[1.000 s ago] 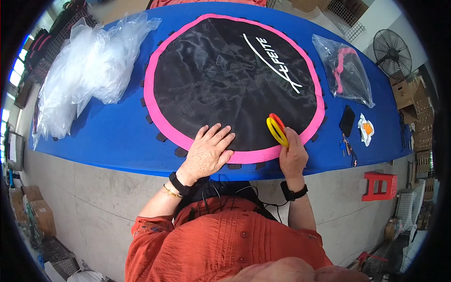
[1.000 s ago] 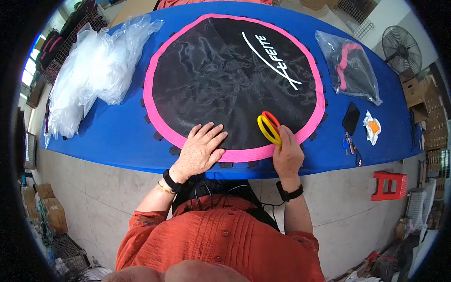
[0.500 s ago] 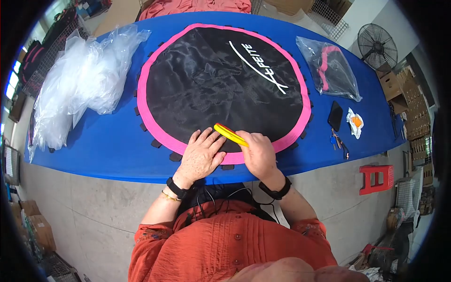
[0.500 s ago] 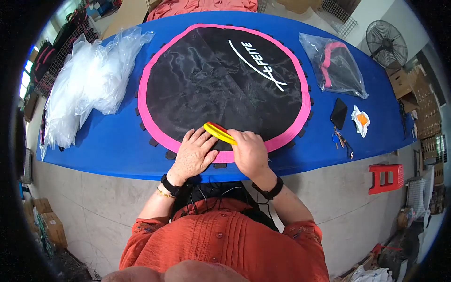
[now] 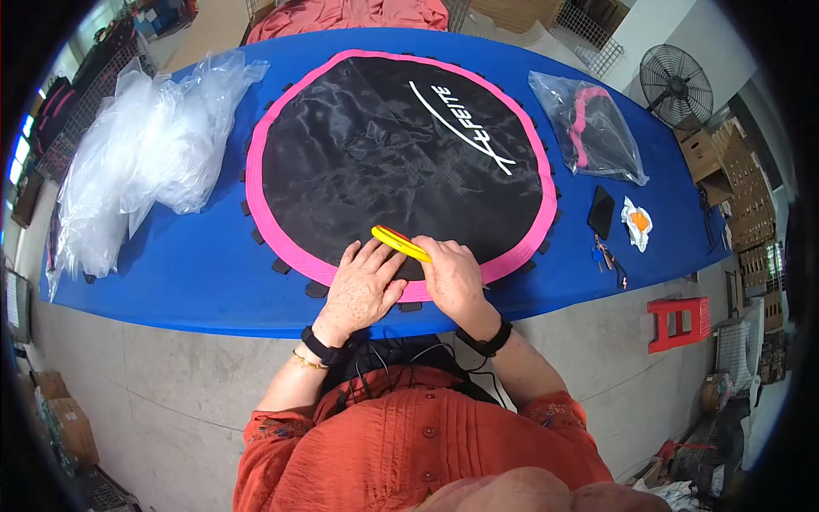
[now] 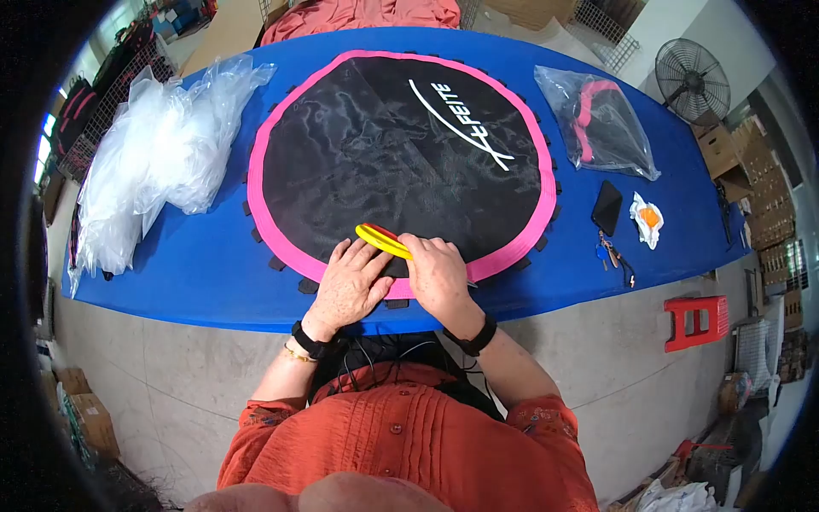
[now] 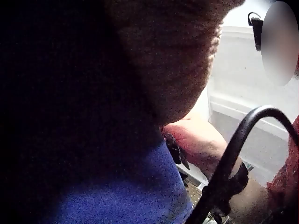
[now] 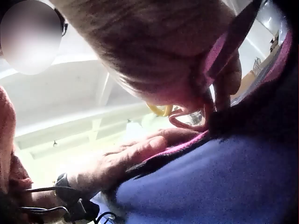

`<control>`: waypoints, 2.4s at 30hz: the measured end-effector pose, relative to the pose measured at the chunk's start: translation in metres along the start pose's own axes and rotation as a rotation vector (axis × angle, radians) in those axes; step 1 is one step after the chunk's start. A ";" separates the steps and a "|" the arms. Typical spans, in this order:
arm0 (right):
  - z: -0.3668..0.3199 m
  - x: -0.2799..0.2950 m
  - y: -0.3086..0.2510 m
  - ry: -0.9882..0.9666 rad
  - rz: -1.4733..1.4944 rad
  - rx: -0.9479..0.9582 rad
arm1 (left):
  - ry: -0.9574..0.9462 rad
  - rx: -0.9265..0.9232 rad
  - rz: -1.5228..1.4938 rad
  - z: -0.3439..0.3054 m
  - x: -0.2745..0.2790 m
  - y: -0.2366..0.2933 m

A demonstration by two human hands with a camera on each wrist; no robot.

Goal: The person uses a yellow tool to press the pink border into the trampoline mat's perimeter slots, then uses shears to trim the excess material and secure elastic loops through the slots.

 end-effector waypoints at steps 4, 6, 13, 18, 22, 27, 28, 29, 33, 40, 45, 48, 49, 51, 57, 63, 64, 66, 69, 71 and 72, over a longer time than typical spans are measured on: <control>0.008 -0.007 0.002 0.027 -0.031 -0.009 | -0.013 -0.003 0.008 -0.001 -0.002 -0.001; 0.012 -0.011 0.006 0.031 -0.042 -0.008 | -0.022 0.001 0.010 -0.001 -0.003 -0.002; 0.018 -0.018 0.011 0.042 -0.031 -0.008 | -0.010 -0.019 0.022 0.000 -0.002 -0.001; 0.019 -0.016 0.012 0.037 0.023 0.010 | -0.019 -0.022 0.004 0.001 0.001 0.000; 0.019 -0.015 0.011 0.040 0.064 0.039 | -0.009 -0.025 0.009 0.001 0.001 0.001; 0.019 -0.012 0.008 0.037 0.069 0.045 | -0.002 -0.022 0.008 0.000 0.000 0.001; 0.018 -0.012 0.008 0.034 0.070 0.045 | 0.009 -0.023 0.012 0.000 0.000 0.000; 0.017 -0.012 0.007 0.034 0.070 0.046 | 0.021 -0.023 0.015 -0.001 -0.001 0.000; 0.010 -0.012 0.005 -0.010 0.086 0.022 | 0.039 -0.030 0.006 -0.001 -0.002 -0.001; -0.002 -0.003 -0.005 -0.054 0.127 -0.037 | 0.033 -0.018 -0.037 -0.002 0.000 -0.001; -0.002 -0.004 -0.006 -0.031 0.120 -0.045 | 0.007 -0.012 -0.045 -0.002 -0.002 -0.002; -0.002 -0.007 -0.004 -0.035 0.107 -0.042 | 0.051 -0.020 -0.061 -0.002 0.000 -0.001; -0.001 -0.009 -0.003 -0.040 0.094 -0.031 | 0.043 -0.018 -0.060 -0.002 0.000 -0.002; 0.002 -0.010 -0.003 -0.023 0.089 -0.025 | 0.033 -0.015 -0.061 -0.002 0.000 -0.002; 0.017 -0.016 0.003 0.002 0.062 -0.042 | 0.037 -0.007 -0.057 -0.001 0.002 -0.001; 0.034 -0.019 0.014 0.039 0.043 -0.065 | 0.001 -0.005 -0.055 -0.001 0.003 -0.001; 0.037 -0.020 0.016 0.043 0.033 -0.071 | 0.003 -0.005 -0.053 -0.001 0.003 -0.001; 0.040 -0.021 0.019 0.048 0.023 -0.074 | 0.008 -0.006 -0.049 -0.001 0.002 -0.001; 0.041 -0.021 0.020 0.041 0.013 -0.080 | 0.019 -0.011 -0.050 -0.001 0.002 -0.001; 0.041 -0.020 0.019 0.049 0.015 -0.063 | 0.015 -0.005 -0.049 -0.001 0.002 -0.001; 0.041 -0.020 0.018 0.052 0.015 -0.062 | 0.016 -0.006 -0.047 -0.001 0.002 -0.001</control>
Point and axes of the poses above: each hand's wrist, its own z-axis towards the middle knuckle, its own x-axis out of the back of the hand, y = z × x, the point moved 4 cm from there along z, towards the middle knuckle, and after that the axes turned 3 degrees about z, right-handed, at the moved point
